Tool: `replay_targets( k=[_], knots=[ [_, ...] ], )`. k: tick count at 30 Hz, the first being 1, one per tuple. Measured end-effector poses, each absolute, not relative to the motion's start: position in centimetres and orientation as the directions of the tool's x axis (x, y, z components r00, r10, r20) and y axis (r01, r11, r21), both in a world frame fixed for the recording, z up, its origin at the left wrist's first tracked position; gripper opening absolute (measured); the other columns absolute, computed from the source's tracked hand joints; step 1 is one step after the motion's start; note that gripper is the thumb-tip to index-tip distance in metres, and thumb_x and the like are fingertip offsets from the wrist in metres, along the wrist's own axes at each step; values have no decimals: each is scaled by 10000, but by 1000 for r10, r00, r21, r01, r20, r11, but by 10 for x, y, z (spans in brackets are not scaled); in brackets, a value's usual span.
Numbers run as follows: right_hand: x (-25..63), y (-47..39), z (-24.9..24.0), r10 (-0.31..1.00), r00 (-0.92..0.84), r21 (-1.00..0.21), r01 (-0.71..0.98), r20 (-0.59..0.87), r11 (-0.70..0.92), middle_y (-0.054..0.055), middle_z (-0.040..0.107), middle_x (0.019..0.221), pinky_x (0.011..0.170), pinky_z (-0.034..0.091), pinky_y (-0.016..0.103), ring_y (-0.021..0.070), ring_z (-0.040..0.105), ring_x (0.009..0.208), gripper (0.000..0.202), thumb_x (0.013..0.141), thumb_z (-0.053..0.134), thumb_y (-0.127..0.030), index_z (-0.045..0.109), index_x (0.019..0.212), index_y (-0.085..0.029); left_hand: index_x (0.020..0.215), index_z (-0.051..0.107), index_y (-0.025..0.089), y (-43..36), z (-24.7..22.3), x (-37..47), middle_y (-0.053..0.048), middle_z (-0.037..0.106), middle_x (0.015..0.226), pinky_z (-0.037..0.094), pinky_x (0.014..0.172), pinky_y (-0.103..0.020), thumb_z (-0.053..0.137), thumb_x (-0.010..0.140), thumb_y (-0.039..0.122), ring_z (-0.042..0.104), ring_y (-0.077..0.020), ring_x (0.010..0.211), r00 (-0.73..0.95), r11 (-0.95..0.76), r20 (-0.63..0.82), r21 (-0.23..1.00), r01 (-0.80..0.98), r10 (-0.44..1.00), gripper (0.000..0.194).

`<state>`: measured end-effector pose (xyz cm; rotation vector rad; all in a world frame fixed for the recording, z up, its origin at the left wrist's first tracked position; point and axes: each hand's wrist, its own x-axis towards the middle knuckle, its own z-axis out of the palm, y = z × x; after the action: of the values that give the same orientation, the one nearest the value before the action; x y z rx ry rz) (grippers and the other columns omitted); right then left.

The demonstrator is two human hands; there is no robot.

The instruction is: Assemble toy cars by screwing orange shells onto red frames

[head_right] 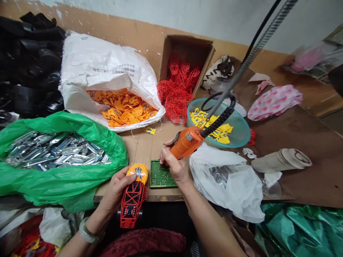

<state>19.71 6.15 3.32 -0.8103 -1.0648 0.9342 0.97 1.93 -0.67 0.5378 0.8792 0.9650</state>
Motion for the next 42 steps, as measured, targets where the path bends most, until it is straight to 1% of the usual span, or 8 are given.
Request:
replay_targets(
  k=[9, 18, 24, 28, 31, 34, 37, 42],
  knots=[
    [196, 58, 26, 933, 180, -902, -252, 311, 350, -95, 536, 533, 462, 469, 270, 117, 506, 412, 220, 851, 699, -319, 550, 984, -228, 919, 699, 140, 20, -5, 10, -44, 743, 718, 533, 520, -237, 845, 681, 352, 658, -153, 537, 274, 485, -400, 733, -477, 875, 350],
    [197, 55, 26, 938, 157, -907, -248, 309, 341, -91, 538, 542, 480, 470, 286, 123, 510, 426, 224, 853, 701, -332, 544, 979, -233, 901, 674, 156, 19, -4, 9, -29, 724, 681, 506, 476, -240, 828, 701, 358, 626, -149, 485, 293, 490, -393, 731, -474, 871, 323],
    [196, 55, 27, 939, 163, -907, -250, 304, 338, -96, 533, 539, 471, 466, 282, 120, 508, 418, 227, 847, 710, -335, 548, 972, -235, 910, 691, 147, 19, -4, 10, -36, 738, 715, 520, 523, -234, 844, 686, 356, 643, -142, 526, 276, 488, -402, 736, -469, 873, 343],
    [195, 58, 47, 921, 214, -882, -281, 327, 378, -90, 533, 527, 473, 455, 285, 120, 511, 412, 193, 828, 705, -295, 571, 951, -231, 890, 687, 146, 20, -4, 11, -26, 728, 695, 518, 510, -237, 853, 675, 357, 633, -140, 511, 285, 486, -393, 735, -473, 874, 344],
    [190, 56, 74, 918, 245, -858, -342, 313, 384, -93, 493, 492, 461, 436, 305, 127, 473, 380, 210, 783, 717, -324, 570, 907, -239, 892, 684, 145, 20, -3, 11, -24, 724, 692, 516, 507, -238, 857, 671, 353, 636, -143, 511, 280, 484, -395, 735, -475, 875, 350],
    [180, 52, 94, 925, 221, -848, -377, 309, 373, -97, 469, 470, 454, 423, 327, 139, 439, 354, 227, 764, 721, -359, 562, 888, -256, 918, 683, 149, 19, -4, 11, -24, 726, 704, 509, 516, -241, 837, 703, 356, 645, -149, 520, 292, 478, -381, 746, -463, 877, 335],
    [170, 46, 98, 929, 165, -837, -403, 331, 370, -96, 473, 469, 446, 413, 325, 140, 430, 342, 215, 772, 710, -363, 565, 893, -261, 929, 687, 151, 18, -5, 12, -27, 732, 718, 500, 527, -237, 828, 717, 348, 651, -150, 534, 293, 463, -363, 758, -460, 885, 322],
    [161, 43, 88, 935, 125, -846, -399, 332, 354, -92, 474, 482, 453, 425, 325, 142, 443, 357, 209, 783, 704, -360, 566, 899, -256, 908, 704, 142, 19, -5, 12, -29, 735, 721, 496, 535, -232, 852, 680, 347, 635, -139, 540, 273, 445, -355, 770, -458, 894, 341]
  ],
)
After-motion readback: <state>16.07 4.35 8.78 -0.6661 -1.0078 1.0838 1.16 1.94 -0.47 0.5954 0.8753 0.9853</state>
